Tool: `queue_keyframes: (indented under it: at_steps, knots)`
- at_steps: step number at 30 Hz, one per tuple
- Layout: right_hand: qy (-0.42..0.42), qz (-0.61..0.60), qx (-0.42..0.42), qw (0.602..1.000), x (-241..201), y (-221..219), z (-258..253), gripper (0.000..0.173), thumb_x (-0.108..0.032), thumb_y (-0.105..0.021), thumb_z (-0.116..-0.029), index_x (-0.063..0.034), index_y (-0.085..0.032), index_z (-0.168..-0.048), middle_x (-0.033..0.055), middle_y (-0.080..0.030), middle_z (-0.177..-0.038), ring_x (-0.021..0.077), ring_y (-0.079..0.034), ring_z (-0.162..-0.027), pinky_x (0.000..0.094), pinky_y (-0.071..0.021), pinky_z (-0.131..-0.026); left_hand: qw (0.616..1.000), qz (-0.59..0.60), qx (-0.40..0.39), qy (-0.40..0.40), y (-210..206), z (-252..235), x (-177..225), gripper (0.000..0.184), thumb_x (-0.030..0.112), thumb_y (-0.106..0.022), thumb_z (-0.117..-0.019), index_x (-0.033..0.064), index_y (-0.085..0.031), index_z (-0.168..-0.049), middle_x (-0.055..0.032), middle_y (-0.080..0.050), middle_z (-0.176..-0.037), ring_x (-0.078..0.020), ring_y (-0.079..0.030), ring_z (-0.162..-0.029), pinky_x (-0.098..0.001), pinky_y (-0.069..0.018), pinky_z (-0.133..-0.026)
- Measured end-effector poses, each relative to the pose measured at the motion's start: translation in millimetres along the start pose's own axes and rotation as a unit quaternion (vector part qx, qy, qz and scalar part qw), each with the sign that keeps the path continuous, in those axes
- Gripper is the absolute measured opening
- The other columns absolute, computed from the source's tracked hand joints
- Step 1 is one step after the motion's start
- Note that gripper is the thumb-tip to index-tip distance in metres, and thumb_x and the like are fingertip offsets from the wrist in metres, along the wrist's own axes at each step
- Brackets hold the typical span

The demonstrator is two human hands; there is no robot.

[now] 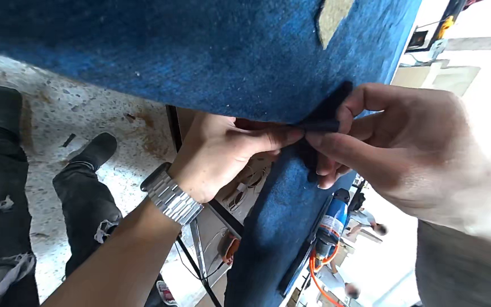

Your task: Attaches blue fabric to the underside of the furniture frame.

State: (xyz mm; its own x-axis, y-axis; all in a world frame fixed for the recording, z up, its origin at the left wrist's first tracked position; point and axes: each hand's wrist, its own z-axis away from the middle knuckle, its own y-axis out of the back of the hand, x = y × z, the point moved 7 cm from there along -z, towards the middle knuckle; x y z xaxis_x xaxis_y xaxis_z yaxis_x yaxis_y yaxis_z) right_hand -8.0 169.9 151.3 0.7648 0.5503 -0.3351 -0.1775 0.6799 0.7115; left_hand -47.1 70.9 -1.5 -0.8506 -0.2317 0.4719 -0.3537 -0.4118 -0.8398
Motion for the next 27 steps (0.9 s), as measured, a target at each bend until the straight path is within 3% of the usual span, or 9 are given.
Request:
queue_keyframes:
  at_steps: [3,9,13,15,17,22,25,27]
  knots:
    - [0.009,-0.016,-0.008,1.0,1.7,-0.6,-1.3,0.01,-0.012,-0.069,-0.0925,-0.0092,-0.06,-0.093,0.005,-0.071,-0.068,0.0215,-0.071,-0.053,0.0359,-0.064,-0.046,0.998,0.031,-0.017,0.046,1.2,-0.7,-2.5,0.026,-0.001,-0.079,-0.0856,-0.0016,-0.072,-0.111,-0.0149,-0.074,-0.099,-0.0228,-0.073,-0.082,-0.0356,-0.0656,-0.077]
    - [0.014,-0.02,-0.01,1.0,2.3,-0.7,-1.2,0.01,-0.014,-0.069,-0.0944,-0.0099,-0.06,-0.092,0.0049,-0.071,-0.069,0.021,-0.071,-0.054,0.0348,-0.064,-0.047,0.998,0.032,-0.043,0.036,1.2,2.4,-3.2,0.023,-0.003,-0.076,-0.088,-0.0017,-0.073,-0.111,-0.0136,-0.075,-0.099,-0.0194,-0.072,-0.083,-0.0316,-0.0637,-0.079]
    - [0.042,0.136,0.068,0.988,-5.3,8.0,4.3,0.017,-0.032,-0.072,-0.0918,-0.0207,-0.063,-0.1,-0.0085,-0.071,-0.072,0.0091,-0.069,-0.056,0.0267,-0.0605,-0.044,0.998,0.021,-0.038,0.034,1.2,2.8,-2.6,0.024,-0.001,-0.077,-0.0882,-0.002,-0.072,-0.112,-0.0137,-0.075,-0.1,-0.0204,-0.073,-0.085,-0.0332,-0.0648,-0.079]
    - [0.062,0.191,0.096,0.975,-7.2,12.1,8.0,0.023,-0.035,-0.074,-0.0891,-0.0221,-0.065,-0.106,-0.0125,-0.072,-0.079,0.0042,-0.071,-0.063,0.0236,-0.0621,-0.051,0.999,0.02,-0.04,0.03,1.7,2.1,-2.0,0.024,-0.002,-0.077,-0.0877,-0.0023,-0.073,-0.111,-0.0145,-0.075,-0.1,-0.0217,-0.074,-0.086,-0.0351,-0.0655,-0.079]
    - [0.072,0.227,0.106,0.965,-7.3,13.6,8.1,0.019,-0.039,-0.073,-0.0884,-0.0246,-0.069,-0.101,-0.0148,-0.072,-0.082,0.0011,-0.07,-0.069,0.0235,-0.0623,-0.057,0.999,0.019,-0.042,0.027,1.6,1.8,-1.7,0.024,-0.002,-0.077,-0.0879,-0.0027,-0.072,-0.111,-0.0155,-0.074,-0.1,-0.0223,-0.073,-0.085,-0.0357,-0.0652,-0.08]
    - [0.091,0.317,0.077,0.941,-17.1,12.7,-7.3,0.022,-0.049,-0.072,-0.0873,-0.027,-0.07,-0.086,-0.0134,-0.067,-0.073,0.0006,-0.066,-0.062,0.0275,-0.057,-0.051,0.999,0.018,-0.036,0.033,1.2,3.0,-0.7,0.023,-0.003,-0.076,-0.0879,-0.0033,-0.071,-0.111,-0.0156,-0.074,-0.097,-0.0219,-0.073,-0.082,-0.0347,-0.0654,-0.076]
    - [0.11,0.344,0.04,0.932,-23.7,6.2,-11.0,0.025,-0.046,-0.072,-0.0893,-0.0212,-0.07,-0.09,-0.0065,-0.066,-0.075,0.0064,-0.064,-0.064,0.0316,-0.0527,-0.053,0.998,0.019,-0.027,0.046,1.0,3.5,-1.7,0.021,-0.003,-0.076,-0.0881,-0.0041,-0.07,-0.108,-0.0155,-0.074,-0.096,-0.0222,-0.073,-0.081,-0.0354,-0.0658,-0.075]
    - [0.115,0.353,0.012,0.928,-22.6,3.4,-13.3,0.025,-0.045,-0.071,-0.091,-0.0205,-0.068,-0.09,-0.0059,-0.065,-0.076,0.0057,-0.063,-0.063,0.0285,-0.0517,-0.053,0.998,0.014,-0.018,0.064,1.3,4.0,-2.4,0.017,-0.002,-0.076,-0.0882,-0.0035,-0.072,-0.104,-0.0139,-0.074,-0.093,-0.0202,-0.073,-0.08,-0.0338,-0.0652,-0.074]
